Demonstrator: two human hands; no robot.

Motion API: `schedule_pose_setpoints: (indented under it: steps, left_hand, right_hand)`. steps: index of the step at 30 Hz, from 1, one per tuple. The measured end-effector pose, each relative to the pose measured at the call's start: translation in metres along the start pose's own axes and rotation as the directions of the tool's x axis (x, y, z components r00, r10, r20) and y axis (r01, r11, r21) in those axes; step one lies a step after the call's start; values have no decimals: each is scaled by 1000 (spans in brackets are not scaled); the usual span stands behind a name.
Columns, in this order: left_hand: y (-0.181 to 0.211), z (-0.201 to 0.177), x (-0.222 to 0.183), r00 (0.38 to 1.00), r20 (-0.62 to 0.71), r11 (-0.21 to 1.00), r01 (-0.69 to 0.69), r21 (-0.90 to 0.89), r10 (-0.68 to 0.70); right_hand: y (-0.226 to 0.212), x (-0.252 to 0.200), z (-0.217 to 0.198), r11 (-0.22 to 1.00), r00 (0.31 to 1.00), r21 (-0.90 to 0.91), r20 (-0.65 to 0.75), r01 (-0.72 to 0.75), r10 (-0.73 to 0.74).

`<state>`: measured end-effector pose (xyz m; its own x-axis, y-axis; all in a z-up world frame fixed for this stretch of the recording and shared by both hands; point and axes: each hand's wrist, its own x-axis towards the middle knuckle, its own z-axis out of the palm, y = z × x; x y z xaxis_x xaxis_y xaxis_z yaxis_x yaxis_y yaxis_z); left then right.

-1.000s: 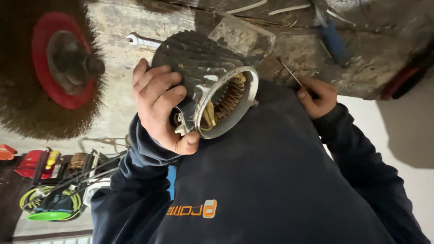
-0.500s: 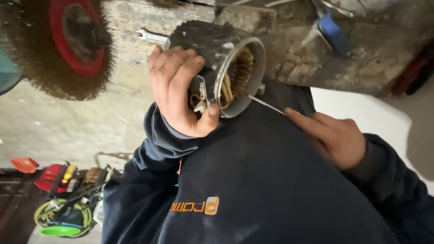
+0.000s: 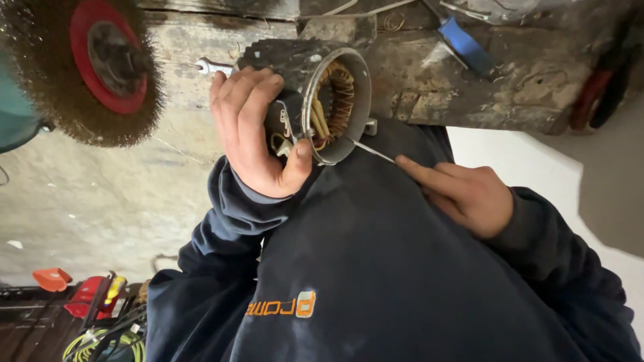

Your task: The person disassembles a small electric motor at a workbench. They use a screwdriver to pry open the motor housing, remove the end cover, pull out the armature, and handle the copper windings and wires while separating the motor components by hand.

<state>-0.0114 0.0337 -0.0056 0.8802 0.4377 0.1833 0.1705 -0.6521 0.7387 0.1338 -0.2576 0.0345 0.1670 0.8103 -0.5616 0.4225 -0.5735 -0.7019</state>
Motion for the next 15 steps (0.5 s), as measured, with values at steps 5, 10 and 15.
schedule_pose_setpoints:
  steps: [5,10,15]
  left_hand:
    - [6,2,5,1000,2,999,-18,28,18]
    - [5,3,5,1000,11,999,-26,23,26]
    - [-1,-1,1,1000,12,1000,-10,-5,10]
  right_hand:
    - [-8,-5,2,986,996,-152,-64,-68,59]
    - [-3,-6,3,989,997,-135,-59,-62,54]
    - [-7,-5,-2,991,999,-124,-32,-40,37]
